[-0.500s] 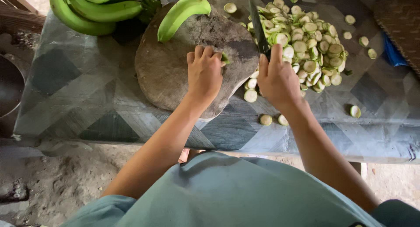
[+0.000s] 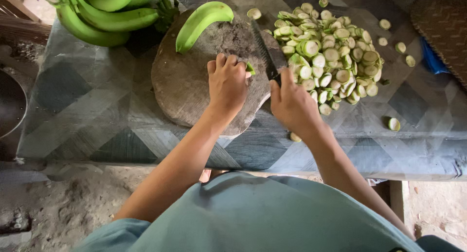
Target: The person slices a green banana into thin round pieces using a knife on a wooden cutting board. The slices accumulate on the table next to the board.
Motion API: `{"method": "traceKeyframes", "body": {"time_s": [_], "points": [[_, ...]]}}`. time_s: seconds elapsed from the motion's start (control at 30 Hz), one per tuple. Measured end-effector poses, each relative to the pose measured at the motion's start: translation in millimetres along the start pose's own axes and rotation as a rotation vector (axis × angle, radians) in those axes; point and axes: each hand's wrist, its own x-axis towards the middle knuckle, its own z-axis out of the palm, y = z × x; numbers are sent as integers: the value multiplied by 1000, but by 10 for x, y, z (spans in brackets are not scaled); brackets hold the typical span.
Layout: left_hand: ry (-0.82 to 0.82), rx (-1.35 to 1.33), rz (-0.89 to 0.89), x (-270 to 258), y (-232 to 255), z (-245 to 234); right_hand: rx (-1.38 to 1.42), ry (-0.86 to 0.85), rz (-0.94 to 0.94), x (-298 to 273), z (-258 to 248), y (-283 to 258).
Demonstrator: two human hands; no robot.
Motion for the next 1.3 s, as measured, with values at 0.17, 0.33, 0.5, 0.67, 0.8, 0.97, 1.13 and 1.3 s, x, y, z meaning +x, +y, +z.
{"method": "traceKeyframes", "body": {"time_s": [0.17,0.33,0.5,0.67,0.8,0.97,1.13,1.3], "points": [[24,-31,0,-1,-12,-7,-122,59,-95,-163,28,-159],[41,-64,18,-20,-32,-8,-169,40,-122,-194,74,-173],[47,-82,25,-8,-36,3,-170,54,-137,-224,105,-140],[32,-56,46,2,-43,-2,-159,94,-172,-266,108,-151],[25,-84,52,0,-51,-21,-206,32,-123,-263,101,-210],[-29,-76,20,14,-40,-26,-262,-15,-124,-263,51,-284],[-25,-45,44,45,-31,-16,-291,-105,-73,-236,-3,-344],[-65,-7,26,78,0,-1,-319,-128,-77,-193,-19,-344]]}}
